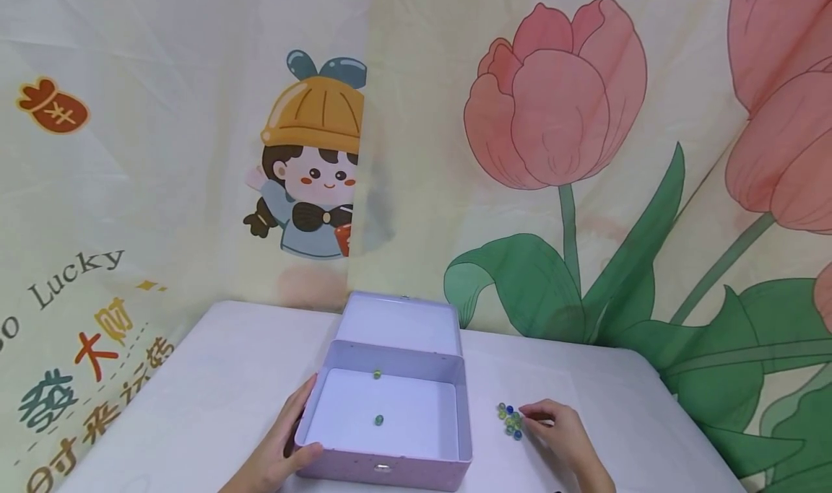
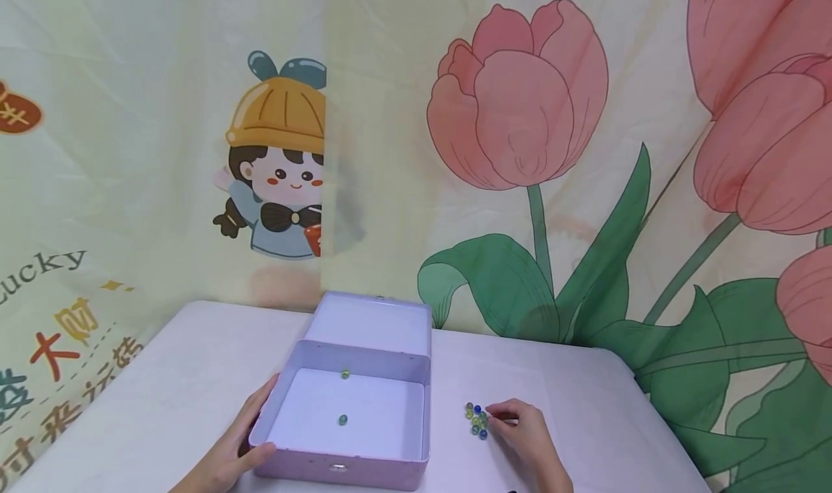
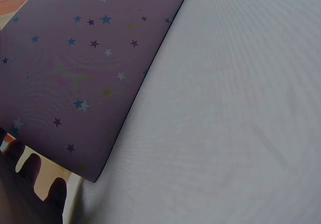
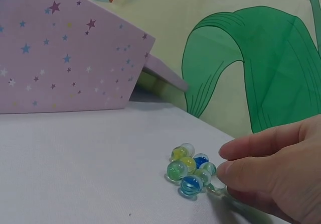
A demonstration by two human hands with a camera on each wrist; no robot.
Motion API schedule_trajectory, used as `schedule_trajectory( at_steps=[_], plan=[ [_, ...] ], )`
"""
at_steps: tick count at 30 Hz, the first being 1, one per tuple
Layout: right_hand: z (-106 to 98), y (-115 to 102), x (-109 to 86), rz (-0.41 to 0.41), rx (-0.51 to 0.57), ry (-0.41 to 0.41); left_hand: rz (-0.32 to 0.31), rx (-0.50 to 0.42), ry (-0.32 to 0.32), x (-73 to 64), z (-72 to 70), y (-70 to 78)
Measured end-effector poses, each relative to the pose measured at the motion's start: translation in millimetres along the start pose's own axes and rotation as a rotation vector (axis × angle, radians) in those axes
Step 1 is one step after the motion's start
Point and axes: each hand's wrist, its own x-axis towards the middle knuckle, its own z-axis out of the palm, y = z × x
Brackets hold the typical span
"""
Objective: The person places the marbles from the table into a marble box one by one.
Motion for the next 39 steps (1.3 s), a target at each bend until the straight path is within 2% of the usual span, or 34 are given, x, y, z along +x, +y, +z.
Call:
schedule_trajectory(
  at_steps=[4,15,17,22,24,34,39],
  plan=[
    [-0.7,3.5,-2.6,0.002,-0.018,-0.001,0.001,-0.028,-0.003,0.4,1.7,2.3],
    [-3.4,5.6,-5.3,0.055,-0.065,-0.028,-0.100,-0.071,-0.028,3.4,4.8,3.2],
    [-3.0,5.7,-4.9,0.056,-0.076,-0.020,-0.072,-0.079,-0.025,2.9,5.1,3.5],
    [0.0,5.0,-2.2,0.071,-0.098,-0.012,0.083,-0.087,-0.008,2.2,4.5,1.9],
    [1.4,4.5,-1.2,0.081,-0.108,-0.010,0.114,-0.096,-0.012,2.4,3.9,0.5],
    [5.1,-1.4,0.5,0.020,-0.137,-0.011,0.097,-0.101,-0.025,-0.9,-0.1,0.3],
    [5.7,-3.3,-0.8,-0.001,-0.150,0.000,0.112,-0.077,-0.025,-0.9,-1.1,2.4]
  ],
)
